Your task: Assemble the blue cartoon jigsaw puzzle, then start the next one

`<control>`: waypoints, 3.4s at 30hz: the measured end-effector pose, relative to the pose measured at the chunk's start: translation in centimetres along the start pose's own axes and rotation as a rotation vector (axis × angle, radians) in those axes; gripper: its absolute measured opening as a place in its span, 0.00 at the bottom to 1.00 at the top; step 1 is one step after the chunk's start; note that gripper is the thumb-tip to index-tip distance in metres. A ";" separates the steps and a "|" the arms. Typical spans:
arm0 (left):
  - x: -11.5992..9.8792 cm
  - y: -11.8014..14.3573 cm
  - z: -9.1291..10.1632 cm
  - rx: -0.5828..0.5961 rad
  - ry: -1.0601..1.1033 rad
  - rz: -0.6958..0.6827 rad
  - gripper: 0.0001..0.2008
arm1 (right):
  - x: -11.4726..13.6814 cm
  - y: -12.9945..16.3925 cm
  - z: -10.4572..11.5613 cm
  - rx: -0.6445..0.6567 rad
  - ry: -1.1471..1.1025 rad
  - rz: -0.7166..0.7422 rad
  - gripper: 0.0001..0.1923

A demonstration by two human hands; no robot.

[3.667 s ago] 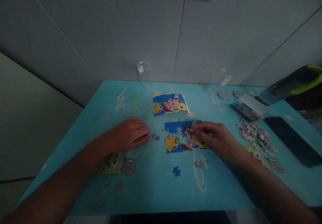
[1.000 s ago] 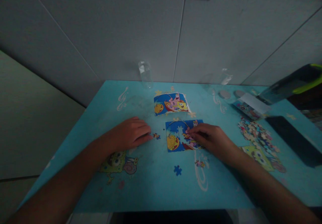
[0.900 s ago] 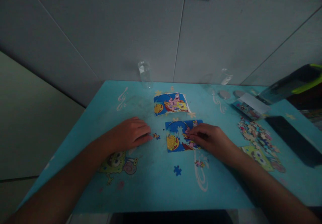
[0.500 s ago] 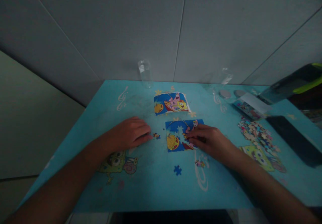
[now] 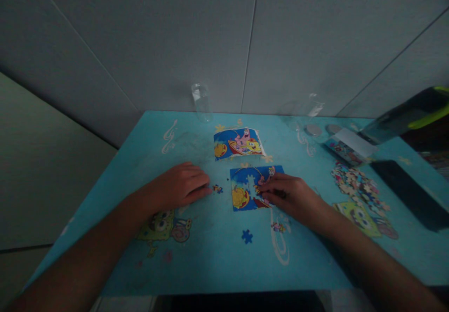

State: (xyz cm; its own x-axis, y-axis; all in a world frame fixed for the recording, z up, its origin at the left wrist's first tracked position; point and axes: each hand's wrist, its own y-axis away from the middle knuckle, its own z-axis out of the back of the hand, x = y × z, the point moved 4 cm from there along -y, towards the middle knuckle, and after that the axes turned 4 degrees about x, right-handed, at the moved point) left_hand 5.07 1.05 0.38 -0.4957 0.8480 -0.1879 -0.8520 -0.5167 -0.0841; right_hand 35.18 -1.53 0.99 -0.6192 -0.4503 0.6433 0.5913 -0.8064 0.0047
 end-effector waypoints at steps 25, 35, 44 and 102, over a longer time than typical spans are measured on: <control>0.0 0.0 0.1 -0.004 0.014 0.003 0.15 | 0.1 0.1 0.7 0.003 -0.085 -0.025 0.09; 0.1 0.1 -0.2 0.017 -0.015 0.001 0.15 | 0.0 0.2 0.4 0.017 -0.018 -0.017 0.12; 0.1 0.0 0.0 -0.001 0.009 0.003 0.15 | -0.1 0.2 0.2 0.027 -0.014 -0.001 0.11; -0.7 -0.2 0.3 -0.178 -0.153 -0.064 0.07 | -0.8 0.6 1.1 0.105 -0.130 -0.230 0.04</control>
State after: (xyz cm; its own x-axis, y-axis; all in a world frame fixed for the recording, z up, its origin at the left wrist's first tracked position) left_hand 5.48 0.61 0.84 -0.4730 0.8806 -0.0271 -0.8461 -0.4626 -0.2648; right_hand 36.60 -1.24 1.33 -0.6757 -0.2019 0.7090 0.4977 -0.8344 0.2368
